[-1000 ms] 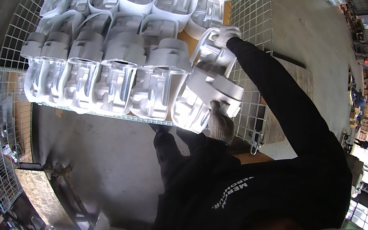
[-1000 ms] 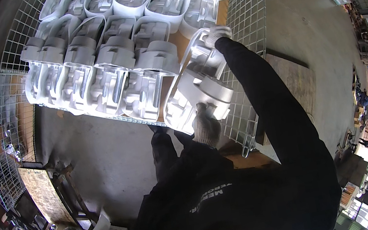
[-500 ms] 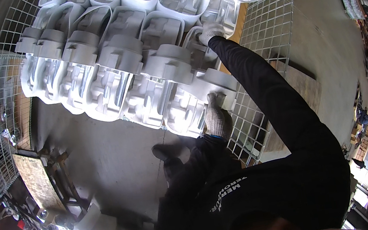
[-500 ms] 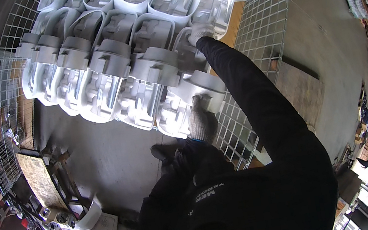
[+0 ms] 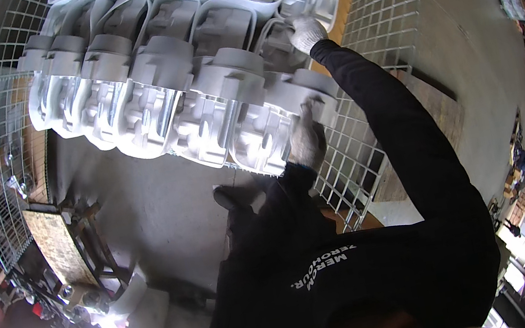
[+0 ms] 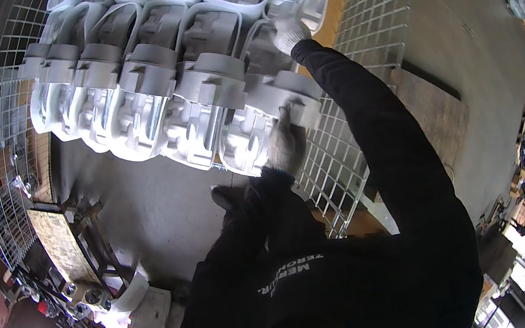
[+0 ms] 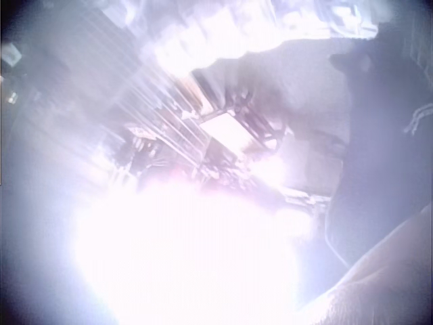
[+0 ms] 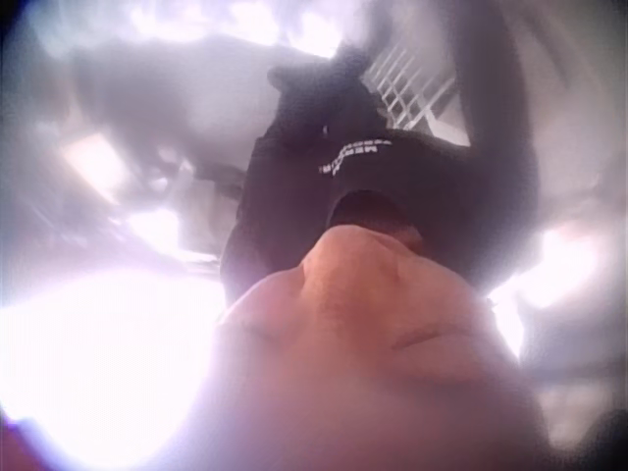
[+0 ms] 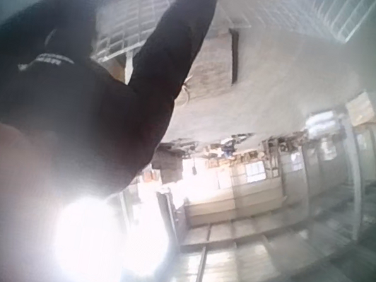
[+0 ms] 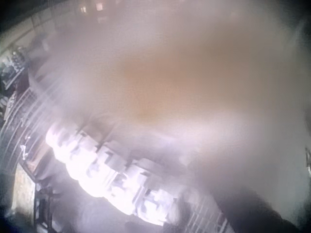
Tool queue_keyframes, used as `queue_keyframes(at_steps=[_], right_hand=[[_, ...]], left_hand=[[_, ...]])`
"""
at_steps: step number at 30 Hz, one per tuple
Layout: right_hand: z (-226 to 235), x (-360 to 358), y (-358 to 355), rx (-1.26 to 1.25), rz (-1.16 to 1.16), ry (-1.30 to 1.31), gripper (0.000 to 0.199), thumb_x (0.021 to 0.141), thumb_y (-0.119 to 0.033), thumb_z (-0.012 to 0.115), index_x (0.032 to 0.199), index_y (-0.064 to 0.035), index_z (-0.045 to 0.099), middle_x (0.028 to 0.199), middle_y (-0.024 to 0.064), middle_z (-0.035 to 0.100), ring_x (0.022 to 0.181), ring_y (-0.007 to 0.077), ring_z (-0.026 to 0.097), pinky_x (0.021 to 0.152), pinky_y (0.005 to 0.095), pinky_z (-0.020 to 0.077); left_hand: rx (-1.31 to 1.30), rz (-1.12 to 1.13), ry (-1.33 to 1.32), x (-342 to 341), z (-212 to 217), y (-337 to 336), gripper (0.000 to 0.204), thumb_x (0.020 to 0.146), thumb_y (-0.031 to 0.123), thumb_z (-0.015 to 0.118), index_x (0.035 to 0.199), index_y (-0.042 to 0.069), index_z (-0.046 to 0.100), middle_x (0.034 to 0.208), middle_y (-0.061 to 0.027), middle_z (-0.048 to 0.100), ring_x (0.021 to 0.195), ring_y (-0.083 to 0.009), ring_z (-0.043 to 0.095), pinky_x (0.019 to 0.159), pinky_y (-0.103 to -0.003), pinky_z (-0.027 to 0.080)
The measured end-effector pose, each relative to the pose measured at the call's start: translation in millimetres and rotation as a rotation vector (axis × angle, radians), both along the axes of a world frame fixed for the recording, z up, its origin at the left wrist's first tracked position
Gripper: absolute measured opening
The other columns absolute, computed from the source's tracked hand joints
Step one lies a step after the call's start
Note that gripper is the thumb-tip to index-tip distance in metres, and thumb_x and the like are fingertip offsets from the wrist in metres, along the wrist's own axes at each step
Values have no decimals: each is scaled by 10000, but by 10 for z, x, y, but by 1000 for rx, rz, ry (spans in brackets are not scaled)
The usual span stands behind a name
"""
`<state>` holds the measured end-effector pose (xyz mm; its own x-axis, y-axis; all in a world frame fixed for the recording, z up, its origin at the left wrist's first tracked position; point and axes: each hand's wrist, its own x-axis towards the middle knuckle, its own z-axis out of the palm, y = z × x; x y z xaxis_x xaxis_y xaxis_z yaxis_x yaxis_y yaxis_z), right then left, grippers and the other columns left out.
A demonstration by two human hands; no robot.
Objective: The person wraps individual metal parts with white paper and places them into a wire mesh bin. The person repeatedly picks up parts from a wooden pallet, wraps each one, and stacks them in the bin.
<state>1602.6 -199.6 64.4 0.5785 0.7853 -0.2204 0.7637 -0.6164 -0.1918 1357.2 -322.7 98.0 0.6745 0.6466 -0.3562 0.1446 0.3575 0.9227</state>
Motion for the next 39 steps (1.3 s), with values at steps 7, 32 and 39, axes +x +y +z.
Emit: queue_keyframes(at_steps=[7, 32, 39], right_hand=[[1233, 7, -552, 170, 48, 203, 363, 909, -297, 652, 1197, -75, 657, 1099, 172, 705, 1044, 298, 676, 914, 352, 526], [-515, -5169, -2362, -180, -342, 746, 508, 827, -262, 671, 1265, -16, 592, 1185, 209, 667, 1117, 363, 631, 982, 416, 493], [-2135, -5182, -1698, -324, -505, 848, 758, 879, -290, 631, 1516, -77, 280, 1260, 221, 627, 1185, 367, 586, 1025, 428, 457]], left_hand=[[352, -273, 5, -469, -98, 269, 278, 993, 44, 498, 1254, -39, 540, 1263, -122, 575, 1141, -229, 567, 988, -313, 472], [-300, 159, 635, -6326, -730, 1147, 277, 993, 186, 526, 1108, -56, 595, 967, -134, 652, 868, -222, 662, 822, -367, 577], [-173, -9, 602, -6403, -406, 500, 290, 1010, 170, 481, 1140, -61, 598, 1028, -152, 684, 949, -231, 670, 877, -350, 521]])
